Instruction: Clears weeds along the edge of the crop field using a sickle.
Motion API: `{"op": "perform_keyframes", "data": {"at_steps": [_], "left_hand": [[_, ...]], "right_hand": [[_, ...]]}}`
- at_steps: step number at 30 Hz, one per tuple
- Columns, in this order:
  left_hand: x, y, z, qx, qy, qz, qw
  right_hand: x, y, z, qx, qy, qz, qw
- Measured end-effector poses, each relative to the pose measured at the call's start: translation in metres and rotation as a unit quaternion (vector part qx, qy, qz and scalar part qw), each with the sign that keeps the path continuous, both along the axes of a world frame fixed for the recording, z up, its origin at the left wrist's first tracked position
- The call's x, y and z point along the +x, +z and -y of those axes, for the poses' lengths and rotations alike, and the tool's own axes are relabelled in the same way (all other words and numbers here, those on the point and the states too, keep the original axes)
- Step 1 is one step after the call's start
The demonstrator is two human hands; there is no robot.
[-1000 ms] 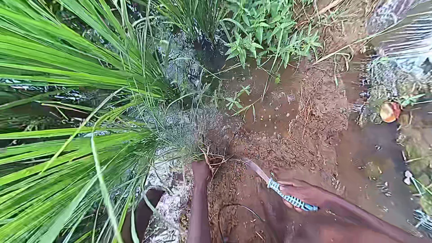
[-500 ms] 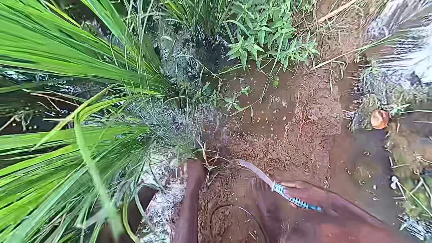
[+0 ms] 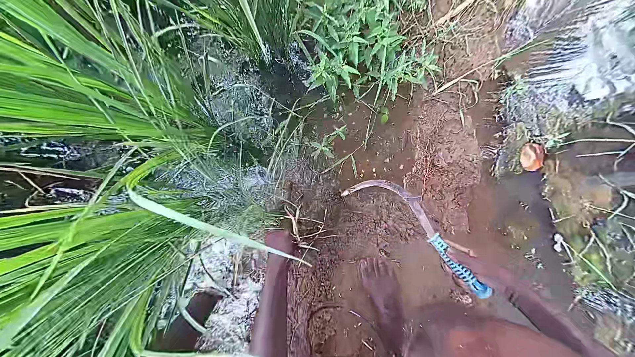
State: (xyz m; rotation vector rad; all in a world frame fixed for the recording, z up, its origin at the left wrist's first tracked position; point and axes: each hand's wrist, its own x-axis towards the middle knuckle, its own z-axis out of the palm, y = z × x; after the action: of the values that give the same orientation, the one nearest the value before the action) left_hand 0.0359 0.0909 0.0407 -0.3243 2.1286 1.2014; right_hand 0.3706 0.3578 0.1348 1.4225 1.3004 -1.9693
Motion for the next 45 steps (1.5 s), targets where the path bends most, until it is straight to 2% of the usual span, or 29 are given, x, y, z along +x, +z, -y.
{"op": "perform_keyframes", "data": {"at_steps": [4, 8, 10, 12, 14, 17, 20, 22, 24, 27, 31, 35, 37, 39, 42, 45], "left_hand": [[-0.021, 0.028, 0.044, 0.028, 0.058, -0.064, 0.996], [-0.043, 0.040, 0.070, 0.170, 0.106, -0.133, 0.971], [-0.049, 0.034, 0.087, 0.212, 0.128, -0.158, 0.956], [-0.050, 0.042, 0.101, 0.182, 0.100, -0.177, 0.962], [-0.052, 0.056, 0.096, 0.137, 0.109, -0.188, 0.966], [-0.064, 0.040, 0.116, 0.145, 0.105, -0.188, 0.966], [-0.062, 0.083, 0.088, 0.147, 0.164, -0.175, 0.960], [-0.066, 0.099, 0.079, 0.167, 0.177, -0.192, 0.951], [-0.075, 0.097, 0.078, 0.189, 0.175, -0.203, 0.945], [-0.079, 0.076, 0.072, 0.158, 0.163, -0.195, 0.954], [-0.085, 0.058, 0.054, 0.254, 0.205, -0.175, 0.929], [-0.107, 0.058, 0.044, 0.300, 0.212, -0.193, 0.910], [-0.121, 0.052, 0.048, 0.314, 0.223, -0.181, 0.905], [-0.125, 0.049, 0.056, 0.324, 0.225, -0.165, 0.904], [-0.117, 0.045, 0.072, 0.324, 0.188, -0.160, 0.913], [-0.093, 0.046, 0.076, 0.199, 0.183, -0.157, 0.950]], "right_hand": [[-0.014, -0.023, 0.039, 0.012, -0.027, 0.009, 1.000], [-0.021, -0.030, 0.065, 0.027, -0.059, 0.006, 0.998], [-0.018, -0.037, 0.073, 0.036, -0.072, 0.001, 0.997], [-0.012, -0.045, 0.082, 0.053, -0.087, -0.010, 0.995], [-0.013, -0.049, 0.089, 0.075, -0.096, -0.010, 0.993], [-0.033, -0.034, 0.096, 0.087, -0.096, 0.010, 0.991], [-0.049, -0.025, 0.092, 0.087, -0.063, 0.000, 0.994], [-0.054, -0.027, 0.085, 0.089, -0.035, -0.019, 0.995], [-0.062, -0.030, 0.079, 0.083, -0.011, -0.024, 0.996], [-0.078, -0.033, 0.077, 0.072, 0.004, -0.022, 0.997], [-0.109, -0.057, 0.091, -0.058, 0.089, -0.074, 0.992], [-0.132, -0.076, 0.121, -0.220, 0.221, -0.091, 0.946], [-0.123, -0.078, 0.120, -0.243, 0.281, -0.123, 0.920], [-0.100, -0.072, 0.095, -0.229, 0.324, -0.123, 0.910], [-0.053, -0.049, 0.041, -0.187, 0.266, -0.036, 0.945], [-0.023, -0.025, 0.017, -0.090, 0.088, 0.024, 0.992]]}}
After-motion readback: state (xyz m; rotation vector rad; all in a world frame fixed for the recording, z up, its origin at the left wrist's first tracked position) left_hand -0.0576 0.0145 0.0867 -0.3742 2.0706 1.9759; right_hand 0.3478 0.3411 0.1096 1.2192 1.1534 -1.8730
